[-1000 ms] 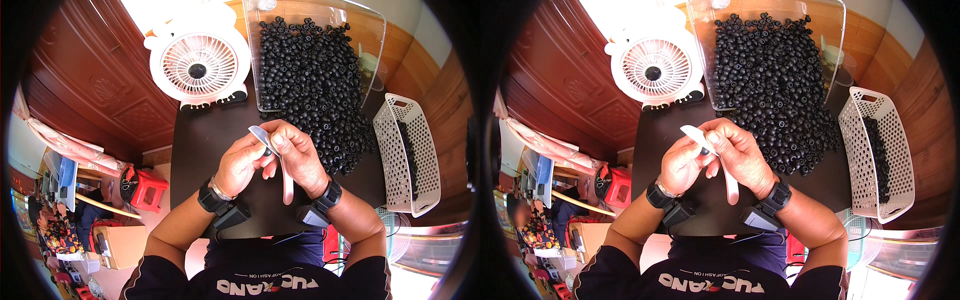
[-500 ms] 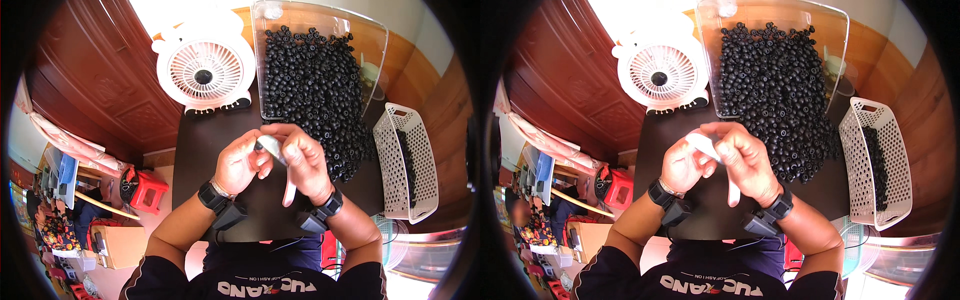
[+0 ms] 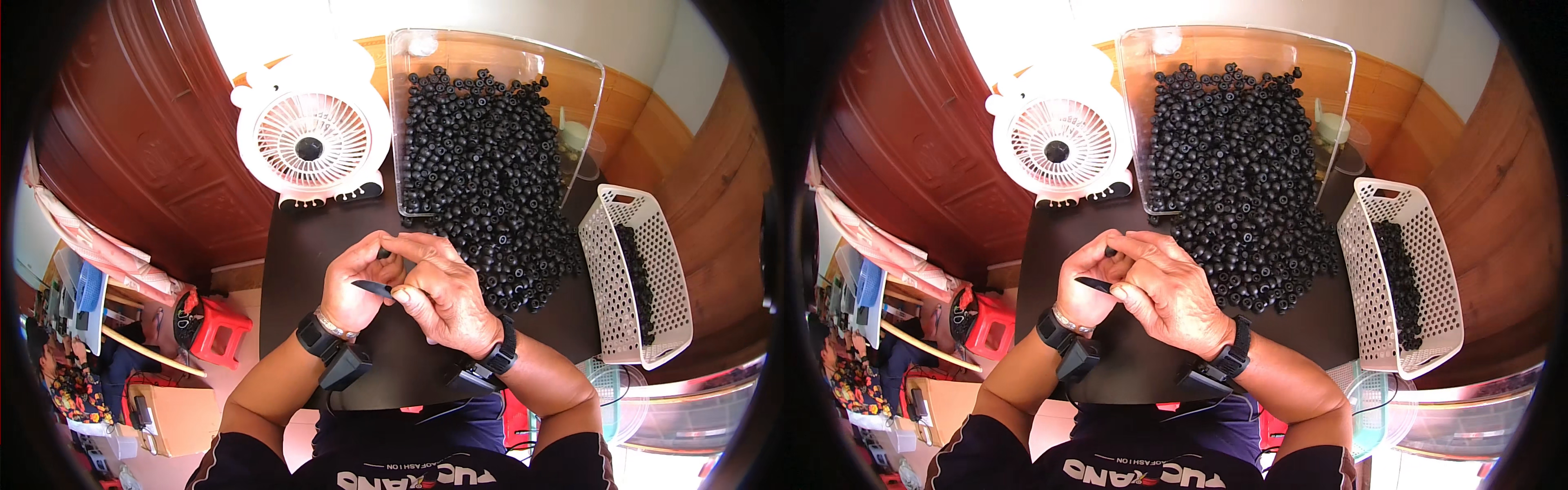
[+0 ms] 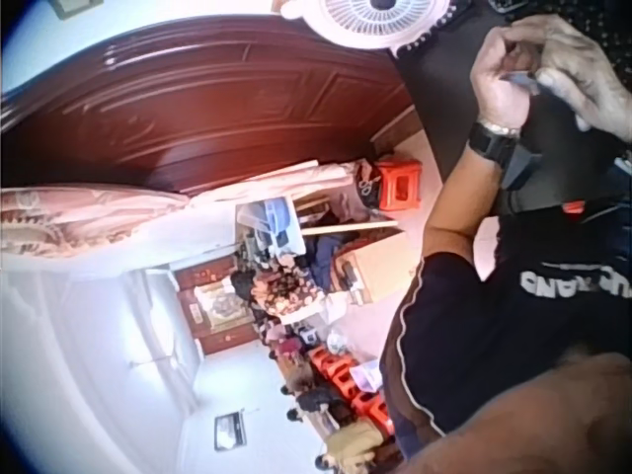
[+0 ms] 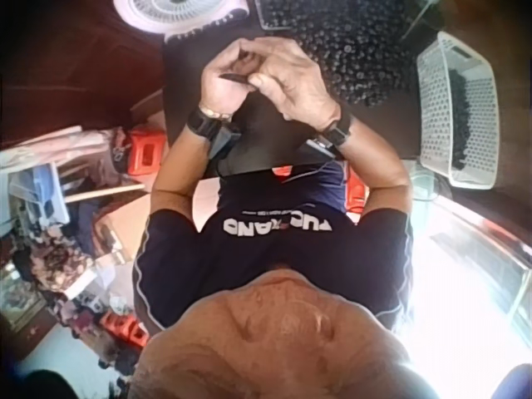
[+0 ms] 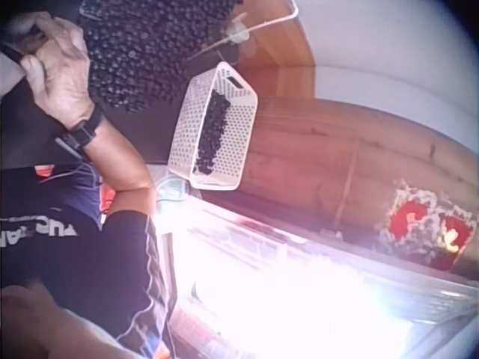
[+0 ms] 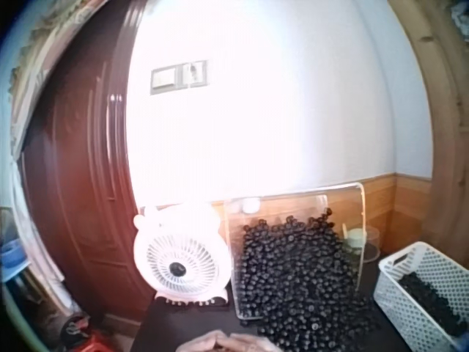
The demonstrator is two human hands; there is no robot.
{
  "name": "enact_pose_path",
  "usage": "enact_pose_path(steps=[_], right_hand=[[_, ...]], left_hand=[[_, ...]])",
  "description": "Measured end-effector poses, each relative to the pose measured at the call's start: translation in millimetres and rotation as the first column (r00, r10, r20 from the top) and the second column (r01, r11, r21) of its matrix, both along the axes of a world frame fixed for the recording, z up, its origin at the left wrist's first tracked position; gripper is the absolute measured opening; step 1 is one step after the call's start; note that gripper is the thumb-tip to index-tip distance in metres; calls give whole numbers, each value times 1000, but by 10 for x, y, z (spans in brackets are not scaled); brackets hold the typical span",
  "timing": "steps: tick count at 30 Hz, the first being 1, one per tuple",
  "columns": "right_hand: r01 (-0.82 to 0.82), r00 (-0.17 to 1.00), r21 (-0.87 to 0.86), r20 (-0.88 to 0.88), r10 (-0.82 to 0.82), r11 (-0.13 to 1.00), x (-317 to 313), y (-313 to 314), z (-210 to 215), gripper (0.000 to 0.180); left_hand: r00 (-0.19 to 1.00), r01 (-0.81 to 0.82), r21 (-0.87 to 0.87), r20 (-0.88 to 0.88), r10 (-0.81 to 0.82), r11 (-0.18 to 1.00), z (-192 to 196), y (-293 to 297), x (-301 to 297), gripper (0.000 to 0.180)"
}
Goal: The worker cuts flash and trims excess material from molded plastic beads using a small hand blade.
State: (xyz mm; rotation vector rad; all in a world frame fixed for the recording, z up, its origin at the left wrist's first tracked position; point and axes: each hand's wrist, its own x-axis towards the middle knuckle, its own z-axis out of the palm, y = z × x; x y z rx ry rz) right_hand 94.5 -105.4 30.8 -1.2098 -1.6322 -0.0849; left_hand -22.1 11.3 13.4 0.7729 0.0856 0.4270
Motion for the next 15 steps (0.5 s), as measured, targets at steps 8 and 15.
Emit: enact_pose_path(steps=[8, 15], right_hand=[[-31, 999, 4, -15, 31, 1000, -30, 1, 3, 21], [109, 835, -145, -524, -170, 983, 231, 24, -147, 21]], left_hand=[[991, -108, -126, -97, 96, 986, -57, 19, 25, 25], [948, -317, 154, 7, 319, 936, 141, 178, -28, 24]])
